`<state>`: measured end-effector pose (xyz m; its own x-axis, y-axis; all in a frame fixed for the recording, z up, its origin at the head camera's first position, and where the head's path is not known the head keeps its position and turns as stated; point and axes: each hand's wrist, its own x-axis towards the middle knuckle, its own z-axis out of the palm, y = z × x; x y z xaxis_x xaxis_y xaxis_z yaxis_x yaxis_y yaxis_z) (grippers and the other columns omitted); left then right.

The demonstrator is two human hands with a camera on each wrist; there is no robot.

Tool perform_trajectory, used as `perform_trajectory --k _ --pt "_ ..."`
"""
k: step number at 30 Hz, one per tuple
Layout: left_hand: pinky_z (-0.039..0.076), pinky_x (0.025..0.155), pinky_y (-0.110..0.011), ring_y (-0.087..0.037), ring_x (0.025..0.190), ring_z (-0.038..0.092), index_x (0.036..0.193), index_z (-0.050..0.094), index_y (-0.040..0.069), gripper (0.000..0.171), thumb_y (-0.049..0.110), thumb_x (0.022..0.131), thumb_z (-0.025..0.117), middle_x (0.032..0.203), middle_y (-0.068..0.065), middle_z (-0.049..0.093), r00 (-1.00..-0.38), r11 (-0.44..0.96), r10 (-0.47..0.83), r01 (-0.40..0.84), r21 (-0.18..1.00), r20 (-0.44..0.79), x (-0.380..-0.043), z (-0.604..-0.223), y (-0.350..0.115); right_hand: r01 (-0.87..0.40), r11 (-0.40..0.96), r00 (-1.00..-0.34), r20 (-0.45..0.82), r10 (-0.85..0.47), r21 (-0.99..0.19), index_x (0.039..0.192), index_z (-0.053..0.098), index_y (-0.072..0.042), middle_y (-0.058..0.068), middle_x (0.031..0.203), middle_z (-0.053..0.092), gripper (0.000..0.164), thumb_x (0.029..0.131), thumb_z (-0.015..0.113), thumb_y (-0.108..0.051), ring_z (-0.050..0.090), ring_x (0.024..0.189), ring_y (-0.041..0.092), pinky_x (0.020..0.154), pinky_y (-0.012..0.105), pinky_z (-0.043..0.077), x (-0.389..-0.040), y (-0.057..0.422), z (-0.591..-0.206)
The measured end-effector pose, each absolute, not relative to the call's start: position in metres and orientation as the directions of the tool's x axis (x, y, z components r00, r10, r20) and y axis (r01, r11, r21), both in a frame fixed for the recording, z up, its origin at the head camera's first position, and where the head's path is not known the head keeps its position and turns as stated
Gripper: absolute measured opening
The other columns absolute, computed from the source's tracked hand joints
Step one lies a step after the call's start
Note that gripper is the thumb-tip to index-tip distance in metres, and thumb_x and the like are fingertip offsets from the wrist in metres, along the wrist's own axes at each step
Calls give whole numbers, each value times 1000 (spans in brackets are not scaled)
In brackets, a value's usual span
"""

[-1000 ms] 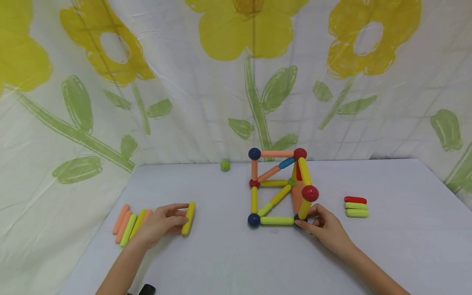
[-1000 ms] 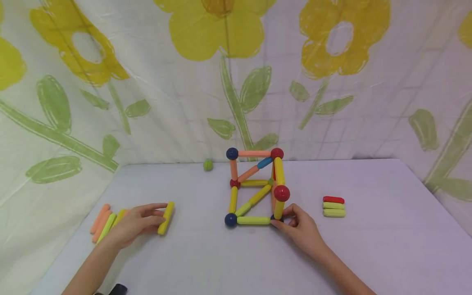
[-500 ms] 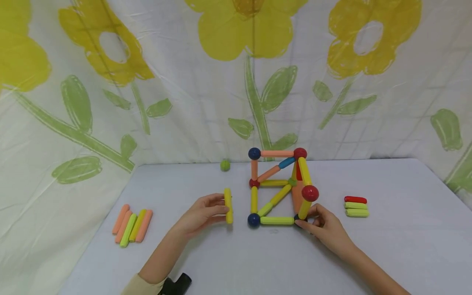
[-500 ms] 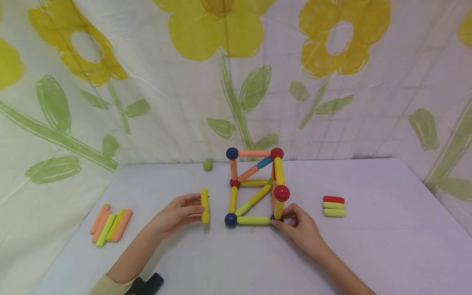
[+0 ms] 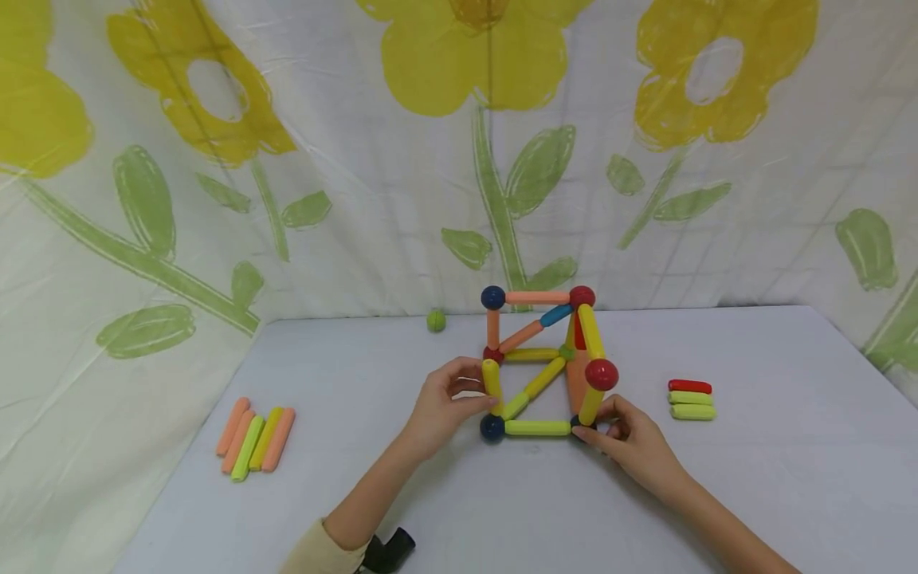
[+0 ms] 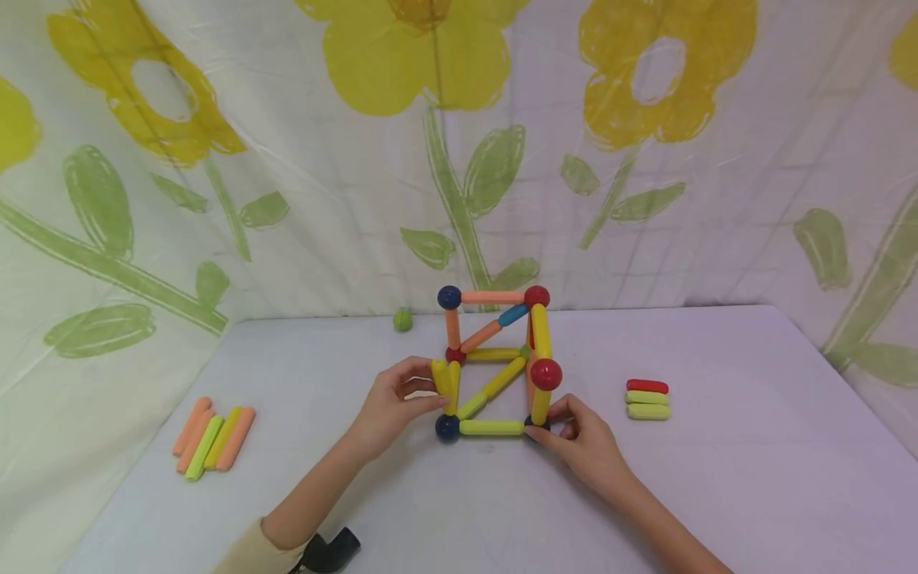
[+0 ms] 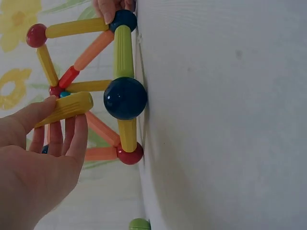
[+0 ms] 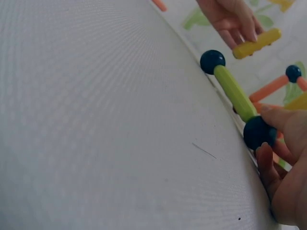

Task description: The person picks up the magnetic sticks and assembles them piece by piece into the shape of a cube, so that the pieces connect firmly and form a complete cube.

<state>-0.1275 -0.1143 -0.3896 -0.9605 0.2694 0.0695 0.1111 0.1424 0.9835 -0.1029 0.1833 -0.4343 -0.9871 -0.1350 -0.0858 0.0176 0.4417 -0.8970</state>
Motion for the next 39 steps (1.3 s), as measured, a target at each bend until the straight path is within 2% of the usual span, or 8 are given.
perform_trajectory --k 4,11,22,35,39 --pt "60 94 -27 -28 110 66 124 66 -4 33 -5 92 76 118 -19 67 -954 172 280 156 973 103 -125 -392 -116 11 450 -988 -79 -132 -893 118 60 -3 9 99 60 37 95 81 -23 55 71 18 58 22 47 -103 184 -435" --pt "60 93 -27 -27 110 66 122 67 -3 32 -4 92 77 116 -17 67 -956 196 277 152 969 94 -124 -396 -118 -4 445 -989 -63 -137 -896 117 60 -3 8 96 59 36 95 81 -22 54 70 17 58 22 46 -102 183 -437" --pt "61 91 -28 -27 108 67 121 66 -5 31 -7 91 76 116 -19 66 -952 158 294 141 977 90 -120 -393 -118 -17 441 -988 -53 -145 -898 118 60 -3 6 95 58 35 96 80 -20 53 68 16 57 22 44 -101 183 -437" --pt "61 91 -27 -34 110 70 121 66 -7 32 -8 91 77 116 -23 68 -941 146 317 173 974 120 -118 -395 -119 -27 452 -991 -35 -129 -891 117 60 -3 9 97 59 34 96 80 -21 53 69 16 57 22 45 -103 184 -439" --pt "61 92 -29 -32 110 70 121 67 -5 32 -6 91 78 116 -21 69 -939 153 320 179 972 123 -118 -395 -121 -25 448 -992 -35 -125 -894 117 60 -4 9 98 59 34 96 80 -21 53 68 16 56 22 45 -102 184 -439"
